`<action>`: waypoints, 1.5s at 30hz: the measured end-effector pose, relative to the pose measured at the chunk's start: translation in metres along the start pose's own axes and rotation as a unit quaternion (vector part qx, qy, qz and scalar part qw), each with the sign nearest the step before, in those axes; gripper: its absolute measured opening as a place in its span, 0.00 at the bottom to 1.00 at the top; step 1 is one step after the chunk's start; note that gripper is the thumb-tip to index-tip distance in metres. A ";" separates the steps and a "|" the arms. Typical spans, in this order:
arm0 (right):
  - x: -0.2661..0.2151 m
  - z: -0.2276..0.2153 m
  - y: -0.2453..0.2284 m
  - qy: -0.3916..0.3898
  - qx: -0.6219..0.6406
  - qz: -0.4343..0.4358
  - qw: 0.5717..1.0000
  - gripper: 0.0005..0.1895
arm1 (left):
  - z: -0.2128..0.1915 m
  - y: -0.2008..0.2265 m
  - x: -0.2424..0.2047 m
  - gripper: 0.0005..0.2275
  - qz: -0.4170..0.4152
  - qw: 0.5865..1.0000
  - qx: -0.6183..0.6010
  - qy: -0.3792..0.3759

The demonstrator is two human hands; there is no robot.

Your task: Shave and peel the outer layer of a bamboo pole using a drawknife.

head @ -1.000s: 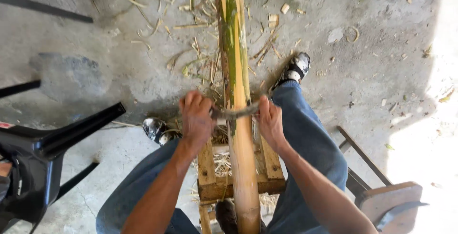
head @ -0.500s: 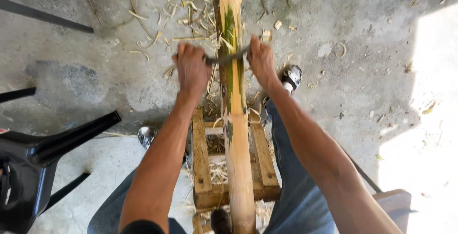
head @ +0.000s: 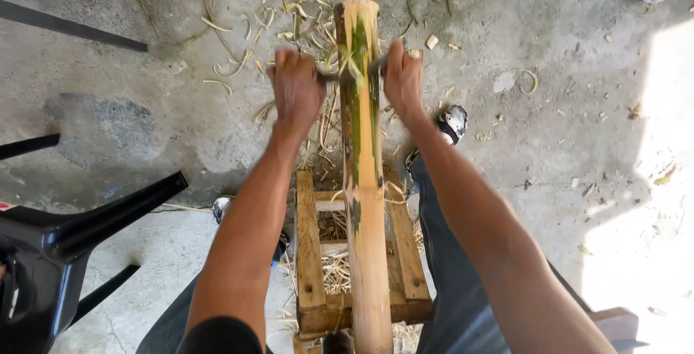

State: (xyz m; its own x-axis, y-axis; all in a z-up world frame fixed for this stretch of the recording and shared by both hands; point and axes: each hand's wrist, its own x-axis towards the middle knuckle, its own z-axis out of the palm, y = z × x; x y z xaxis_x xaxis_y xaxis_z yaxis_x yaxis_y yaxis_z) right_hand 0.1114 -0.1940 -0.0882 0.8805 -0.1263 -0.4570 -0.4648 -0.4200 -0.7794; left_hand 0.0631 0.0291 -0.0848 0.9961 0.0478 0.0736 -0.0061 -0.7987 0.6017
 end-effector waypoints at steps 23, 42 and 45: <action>-0.280 -0.030 0.033 0.024 0.115 0.187 0.975 0.29 | -0.119 0.088 -0.143 0.15 0.156 0.977 0.042 -0.137; -0.206 -0.023 0.035 0.059 0.201 0.163 0.964 0.28 | -0.097 0.078 -0.087 0.06 0.159 0.978 0.066 -0.120; -0.250 -0.035 0.026 0.011 0.170 0.204 0.964 0.28 | -0.100 0.076 -0.127 0.08 0.151 0.976 0.082 -0.135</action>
State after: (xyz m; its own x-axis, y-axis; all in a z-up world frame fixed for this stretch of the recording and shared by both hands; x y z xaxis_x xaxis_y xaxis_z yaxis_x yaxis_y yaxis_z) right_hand -0.1179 -0.2049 0.0205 0.6183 -0.2390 -0.7487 -0.7732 -0.0138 -0.6341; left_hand -0.0727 0.0226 0.0310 0.9382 -0.3461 0.0022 -0.3104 -0.8387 0.4474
